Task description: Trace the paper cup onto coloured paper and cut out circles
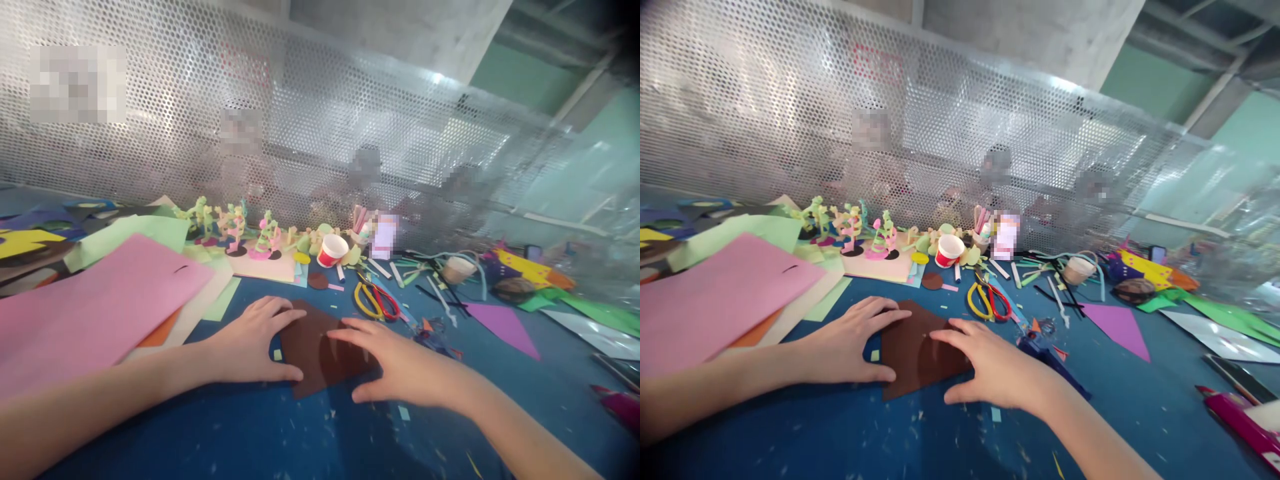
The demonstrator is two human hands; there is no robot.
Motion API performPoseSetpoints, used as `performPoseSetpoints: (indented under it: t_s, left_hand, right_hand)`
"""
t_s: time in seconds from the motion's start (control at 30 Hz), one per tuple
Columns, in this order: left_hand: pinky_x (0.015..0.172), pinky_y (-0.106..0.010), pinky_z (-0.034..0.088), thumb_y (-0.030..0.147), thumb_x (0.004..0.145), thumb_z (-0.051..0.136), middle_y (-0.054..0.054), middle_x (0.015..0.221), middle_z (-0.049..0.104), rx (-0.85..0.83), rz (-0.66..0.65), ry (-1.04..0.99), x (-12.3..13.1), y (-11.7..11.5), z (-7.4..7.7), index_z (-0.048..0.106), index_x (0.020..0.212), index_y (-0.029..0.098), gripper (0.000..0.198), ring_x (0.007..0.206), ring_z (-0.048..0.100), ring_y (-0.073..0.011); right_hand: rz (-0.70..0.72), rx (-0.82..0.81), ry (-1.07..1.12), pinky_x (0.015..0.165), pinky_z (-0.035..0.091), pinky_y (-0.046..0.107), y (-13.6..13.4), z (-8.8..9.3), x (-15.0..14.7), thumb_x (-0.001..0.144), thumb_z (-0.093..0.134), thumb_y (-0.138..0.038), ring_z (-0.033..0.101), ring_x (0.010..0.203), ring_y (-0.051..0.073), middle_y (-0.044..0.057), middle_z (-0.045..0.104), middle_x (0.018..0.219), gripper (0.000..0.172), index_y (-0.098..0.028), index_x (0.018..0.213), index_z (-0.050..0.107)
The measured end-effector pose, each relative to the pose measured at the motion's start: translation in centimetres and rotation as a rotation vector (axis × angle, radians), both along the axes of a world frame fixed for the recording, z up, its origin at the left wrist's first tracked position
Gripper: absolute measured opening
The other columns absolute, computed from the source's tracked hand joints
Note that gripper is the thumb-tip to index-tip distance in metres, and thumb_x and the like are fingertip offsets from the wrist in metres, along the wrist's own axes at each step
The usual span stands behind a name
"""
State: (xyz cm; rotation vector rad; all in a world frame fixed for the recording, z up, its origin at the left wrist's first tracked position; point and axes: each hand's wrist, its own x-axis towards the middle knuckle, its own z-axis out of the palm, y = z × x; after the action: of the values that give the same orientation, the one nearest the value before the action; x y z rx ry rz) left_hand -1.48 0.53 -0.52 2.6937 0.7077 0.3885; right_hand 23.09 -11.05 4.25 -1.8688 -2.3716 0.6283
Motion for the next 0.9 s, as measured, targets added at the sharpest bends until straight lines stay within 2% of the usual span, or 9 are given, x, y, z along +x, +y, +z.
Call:
performPoseSetpoints:
  t_s: [0.13, 0.27, 0.37, 0.43, 0.5, 0.6, 0.73, 0.8, 0.9]
  left_hand:
    - [0.099, -0.049, 0.037, 0.066, 0.075, 0.052, -0.010, 0.134, 0.042, 0.005, -0.010, -0.047, -0.1, 0.2, 0.1, 0.040, 0.135, 0.029, 0.071, 0.123, 0.039, -0.0321]
    - [0.103, -0.048, 0.032, 0.055, 0.089, 0.038, -0.007, 0.129, 0.052, 0.021, -0.038, -0.139, -0.6, 0.4, 0.9, 0.043, 0.133, 0.026, 0.053, 0.121, 0.041, -0.0279]
    - [0.099, -0.043, 0.038, 0.051, 0.091, 0.030, -0.008, 0.123, 0.057, 0.038, 0.047, -0.305, -0.9, 0.0, 2.5, 0.047, 0.129, 0.020, 0.052, 0.116, 0.047, -0.0269]
    - [0.089, -0.037, 0.046, 0.051, 0.087, 0.040, -0.007, 0.113, 0.062, -0.004, 0.215, -0.328, -0.9, -0.5, 3.7, 0.052, 0.122, 0.020, 0.048, 0.104, 0.056, -0.0254]
    - [0.077, -0.031, 0.050, 0.047, 0.086, 0.045, -0.003, 0.100, 0.068, -0.085, 0.350, -0.299, -0.7, -0.6, 4.4, 0.055, 0.117, 0.022, 0.041, 0.090, 0.063, -0.0224]
    - [0.074, -0.030, 0.050, 0.044, 0.084, 0.048, -0.002, 0.099, 0.069, -0.151, 0.327, -0.162, -0.6, 0.5, 3.9, 0.058, 0.114, 0.026, 0.037, 0.088, 0.064, -0.0228]
    - [0.087, -0.042, 0.046, 0.043, 0.078, 0.055, -0.008, 0.116, 0.060, -0.048, 0.298, -0.012, -0.8, 2.0, 1.7, 0.048, 0.130, 0.027, 0.055, 0.106, 0.057, -0.0300]
    - [0.094, -0.047, 0.041, 0.037, 0.082, 0.051, -0.010, 0.123, 0.052, 0.091, 0.258, -0.047, -0.9, 1.6, 1.1, 0.049, 0.130, 0.028, 0.049, 0.116, 0.049, -0.0313]
    - [0.102, -0.044, 0.036, 0.034, 0.087, 0.045, -0.008, 0.131, 0.044, 0.136, 0.016, -0.093, -0.6, -0.3, 1.2, 0.052, 0.126, 0.031, 0.039, 0.124, 0.041, -0.0276]
  right_hand:
    - [0.012, 0.147, -0.017, 0.099, 0.042, 0.044, -0.6, -0.7, -0.3, 0.077, 0.068, -0.036, 0.050, 0.119, 0.027, 0.008, 0.055, 0.130, 0.057, -0.027, 0.130, 0.049]
    - [-0.004, 0.379, -0.109, 0.075, 0.053, 0.038, -1.2, -1.4, -1.0, 0.094, 0.040, -0.030, 0.066, 0.090, 0.026, 0.011, 0.069, 0.102, 0.028, -0.019, 0.109, 0.061]
    - [-0.227, 0.638, -0.028, 0.057, 0.050, 0.030, -1.5, -0.6, -1.7, 0.096, 0.027, -0.033, 0.066, 0.063, 0.021, 0.007, 0.069, 0.074, 0.037, -0.019, 0.096, 0.061]
    - [-0.381, 0.639, 0.068, 0.055, 0.047, 0.026, -1.3, 0.2, -1.8, 0.095, 0.029, -0.038, 0.064, 0.061, 0.019, 0.003, 0.067, 0.068, 0.037, -0.020, 0.091, 0.061]
    - [-0.411, 0.456, 0.106, 0.055, 0.046, 0.024, -0.6, 0.8, -1.5, 0.094, 0.033, -0.042, 0.065, 0.065, 0.018, 0.002, 0.068, 0.069, 0.037, -0.020, 0.085, 0.062]
    - [-0.405, 0.229, 0.073, 0.051, 0.045, 0.024, 1.1, 0.8, 0.1, 0.093, 0.033, -0.042, 0.064, 0.056, 0.017, 0.002, 0.068, 0.063, 0.041, -0.019, 0.077, 0.064]
    - [-0.459, 0.318, -0.002, 0.060, 0.047, 0.029, 4.1, 0.7, 3.5, 0.086, 0.049, -0.035, 0.066, 0.065, 0.022, 0.007, 0.070, 0.070, 0.028, -0.018, 0.072, 0.066]
    - [-0.466, 0.376, -0.007, 0.068, 0.049, 0.031, 5.9, 0.8, 4.9, 0.083, 0.054, -0.030, 0.067, 0.075, 0.023, 0.009, 0.072, 0.080, 0.018, -0.017, 0.083, 0.067]
    - [-0.437, 0.509, -0.002, 0.083, 0.048, 0.036, 9.1, 0.6, 5.7, 0.077, 0.065, -0.029, 0.063, 0.098, 0.025, 0.013, 0.065, 0.111, 0.046, -0.017, 0.120, 0.054]
